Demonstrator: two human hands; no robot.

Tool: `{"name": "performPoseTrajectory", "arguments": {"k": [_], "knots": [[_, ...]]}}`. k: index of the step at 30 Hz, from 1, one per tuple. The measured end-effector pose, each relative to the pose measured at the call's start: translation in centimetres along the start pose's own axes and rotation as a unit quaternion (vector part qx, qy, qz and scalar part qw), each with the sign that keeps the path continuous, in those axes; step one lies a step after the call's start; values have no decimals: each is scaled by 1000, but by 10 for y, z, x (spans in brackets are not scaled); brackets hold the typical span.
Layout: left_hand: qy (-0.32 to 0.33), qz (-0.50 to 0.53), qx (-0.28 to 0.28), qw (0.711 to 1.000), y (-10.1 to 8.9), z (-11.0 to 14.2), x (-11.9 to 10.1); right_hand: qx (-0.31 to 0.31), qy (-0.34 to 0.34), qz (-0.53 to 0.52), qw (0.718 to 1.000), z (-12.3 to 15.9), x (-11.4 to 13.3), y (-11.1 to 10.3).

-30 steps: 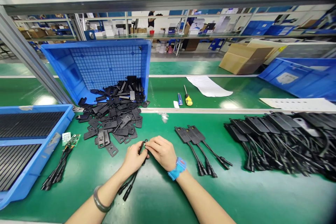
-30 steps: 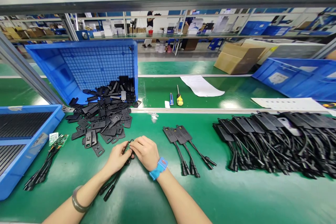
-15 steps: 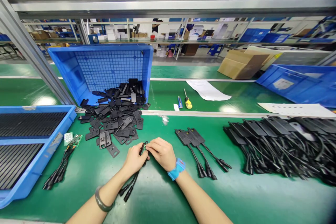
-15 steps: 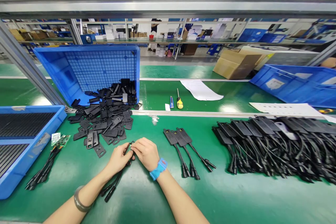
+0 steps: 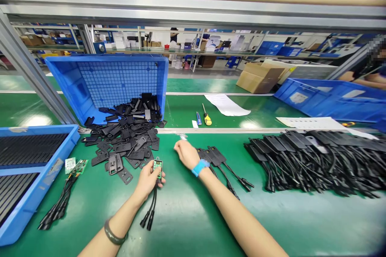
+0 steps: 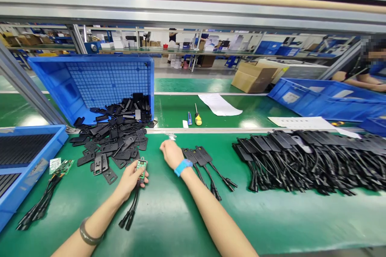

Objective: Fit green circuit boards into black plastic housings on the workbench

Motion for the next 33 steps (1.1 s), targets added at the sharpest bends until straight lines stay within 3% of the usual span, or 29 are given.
{"name": "performPoseTrajectory", "arguments": {"k": [3,5,7,11,14,18,22,27,30,33], "knots": [[-4,52,9,999,-1,1,-1,-2,82,41,996,-19,-41,-5],[-6,75,8,997,-2,2,-1,3,102,48,994,-30,-49,-4],[-3,95,3,995,-3,2,-2,6,95,37,995,-42,-40,1],[7,129,-1,992,-5,0,-3,10,55,-24,998,-71,1,22],[9,146,-3,989,-7,-1,-2,-7,73,-63,995,-88,23,39],[6,159,-23,987,-11,0,-2,-51,105,-123,986,-97,32,47],[8,174,-26,984,-12,3,-5,-86,101,-233,963,-82,26,37],[-10,171,15,985,-4,3,-3,-92,78,-394,911,-29,23,5],[-22,161,47,986,4,3,0,-80,60,-520,848,3,29,-5],[-20,142,83,986,11,5,1,-85,65,-603,790,24,32,-2]]}}
Point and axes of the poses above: each hand's wrist, its own z-axis away from the middle knuckle, its own y-axis out of the palm, x = y × z, the point moved 8 cm from there along -z, towards the middle knuckle, and after that the axes turned 10 degrees about -y, right-handed, at the moved point
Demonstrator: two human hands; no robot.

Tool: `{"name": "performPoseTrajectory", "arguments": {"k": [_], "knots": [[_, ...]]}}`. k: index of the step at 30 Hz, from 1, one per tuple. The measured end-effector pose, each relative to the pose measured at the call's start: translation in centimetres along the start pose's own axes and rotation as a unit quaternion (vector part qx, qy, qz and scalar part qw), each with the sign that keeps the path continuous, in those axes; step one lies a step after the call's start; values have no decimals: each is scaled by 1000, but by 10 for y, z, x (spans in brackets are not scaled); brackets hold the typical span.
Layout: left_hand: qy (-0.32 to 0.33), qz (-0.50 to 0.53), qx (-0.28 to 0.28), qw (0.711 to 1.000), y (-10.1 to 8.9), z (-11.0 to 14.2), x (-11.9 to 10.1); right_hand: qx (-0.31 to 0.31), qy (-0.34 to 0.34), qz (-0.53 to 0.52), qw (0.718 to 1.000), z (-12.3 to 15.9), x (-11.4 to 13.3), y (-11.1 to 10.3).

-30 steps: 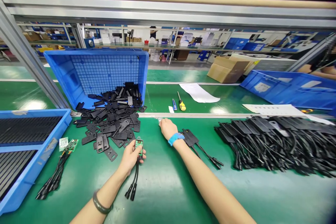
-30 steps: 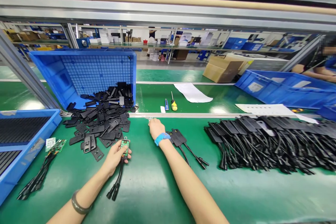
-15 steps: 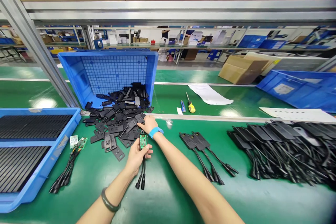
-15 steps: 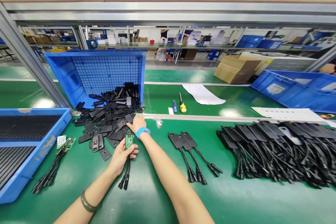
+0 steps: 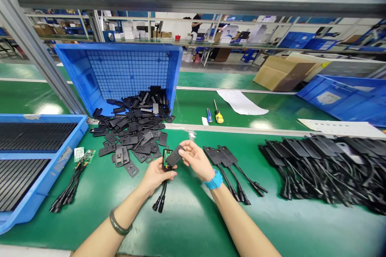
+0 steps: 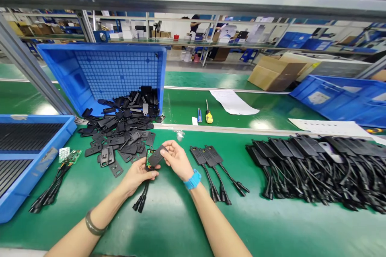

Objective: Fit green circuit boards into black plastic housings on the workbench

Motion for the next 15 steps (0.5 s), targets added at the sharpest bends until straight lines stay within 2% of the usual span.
{"name": "performPoseTrajectory", "arguments": {"k": [4,8,12,15], "knots": [[4,-29,28,999,5,0,1,-5,-3,19,1000,8,-11,2],[20,-58,28,998,7,-2,-1,-16,-5,12,1000,8,-13,3],[22,-68,37,997,12,-1,-4,-10,-13,50,999,10,-14,5],[17,-92,24,995,14,1,-7,-31,-1,40,999,13,-20,6]]}}
Point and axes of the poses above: each hand's wrist, its own z-axis away from the middle knuckle, its own y-axis out of the palm, x = y × z, the point moved 8 cm from there along -z, towards the middle knuckle, and after that the axes turned 10 degrees about -y, right-handed, at the moved point
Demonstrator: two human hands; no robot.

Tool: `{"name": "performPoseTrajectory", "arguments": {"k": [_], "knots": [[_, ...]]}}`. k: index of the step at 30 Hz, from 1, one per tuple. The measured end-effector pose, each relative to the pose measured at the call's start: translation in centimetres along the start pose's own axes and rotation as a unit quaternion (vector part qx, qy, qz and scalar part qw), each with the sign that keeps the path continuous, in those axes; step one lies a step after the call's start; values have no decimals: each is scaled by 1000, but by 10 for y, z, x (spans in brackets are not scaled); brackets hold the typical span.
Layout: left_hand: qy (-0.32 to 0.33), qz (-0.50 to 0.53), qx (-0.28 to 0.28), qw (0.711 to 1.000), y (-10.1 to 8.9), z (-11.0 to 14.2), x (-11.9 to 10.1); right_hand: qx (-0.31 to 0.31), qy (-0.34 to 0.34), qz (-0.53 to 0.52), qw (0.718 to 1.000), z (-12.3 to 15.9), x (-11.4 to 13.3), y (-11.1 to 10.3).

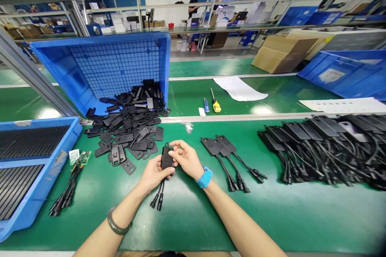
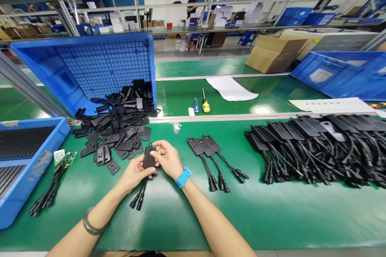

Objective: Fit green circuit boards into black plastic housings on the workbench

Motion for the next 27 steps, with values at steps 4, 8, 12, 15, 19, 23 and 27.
{"name": "performPoseTrajectory", "arguments": {"k": [4,8,12,15,19,23,27], "knots": [[12,-45,-13,999,0,2,-3,20,60,-49,997,1,-11,7],[10,-65,-18,998,-3,1,4,78,94,-54,991,2,-20,14],[-1,-60,-22,998,-4,0,10,46,87,-11,995,4,-18,13],[22,9,-17,1000,-5,-3,6,17,9,108,994,4,-2,14],[26,66,49,996,5,-4,8,73,-125,361,921,4,21,27],[75,-116,4,990,3,10,-2,88,-105,544,828,8,19,3],[102,-360,-155,914,-36,44,-37,84,-48,695,713,9,-2,-50]]}}
Point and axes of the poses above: each hand's wrist, its own z-axis away from the middle knuckle, its own y-axis out of the palm, x = y × z, the point moved 8 cm from there along -z, towards the middle knuckle, and after that the axes turned 10 degrees about -y, right-handed, at the moved point
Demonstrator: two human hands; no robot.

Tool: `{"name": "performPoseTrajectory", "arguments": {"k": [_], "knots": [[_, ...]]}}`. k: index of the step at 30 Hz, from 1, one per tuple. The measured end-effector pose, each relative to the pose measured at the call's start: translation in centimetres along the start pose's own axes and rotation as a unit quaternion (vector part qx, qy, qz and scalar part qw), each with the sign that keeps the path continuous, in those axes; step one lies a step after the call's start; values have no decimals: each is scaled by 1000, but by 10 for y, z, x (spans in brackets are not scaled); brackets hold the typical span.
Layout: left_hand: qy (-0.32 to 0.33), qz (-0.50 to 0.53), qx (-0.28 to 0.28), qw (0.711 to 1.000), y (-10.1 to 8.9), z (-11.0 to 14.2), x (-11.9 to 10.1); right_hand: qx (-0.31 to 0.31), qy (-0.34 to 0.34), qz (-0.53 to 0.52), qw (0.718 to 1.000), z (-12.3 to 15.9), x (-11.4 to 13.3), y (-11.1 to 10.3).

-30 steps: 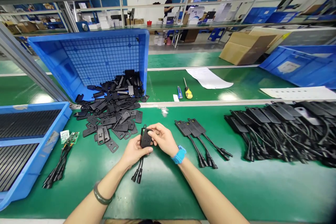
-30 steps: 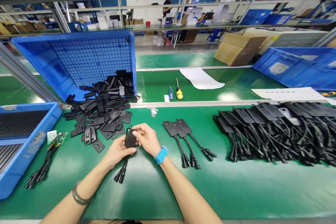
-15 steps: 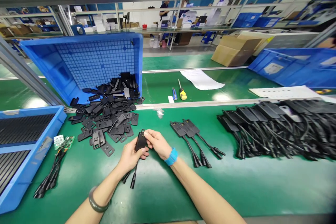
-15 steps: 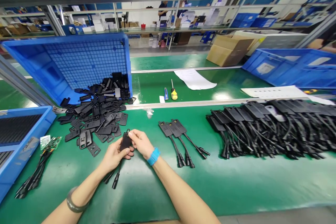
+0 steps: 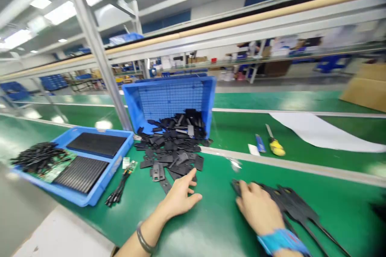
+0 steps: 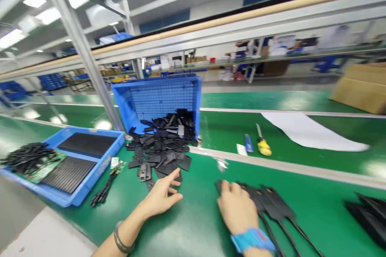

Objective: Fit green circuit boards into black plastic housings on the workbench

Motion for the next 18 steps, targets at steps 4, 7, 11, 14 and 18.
{"name": "performPoseTrajectory", "arguments": {"k": [4,7,11,14,18], "knots": [[-95,-151,-183,967,-101,35,30,-70,-31,32,997,1,-17,5],[-226,-242,-294,896,-169,71,76,-98,-81,-46,991,1,6,4],[-326,-304,-294,845,-208,101,127,-83,-120,-179,973,-1,44,6],[-322,-336,-293,835,-215,108,131,-59,-124,-255,957,-1,59,6],[-272,-357,-372,812,-217,112,94,-36,-114,-394,911,0,70,-3]]}}
Point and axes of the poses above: each hand's wrist, its own z-axis away from the middle knuckle, its own y-axis out of the palm, x = y × z, the point moved 8 cm from there along -z, towards the middle knuckle, and after that the axes turned 10 degrees about -y, right-handed, at the moved point
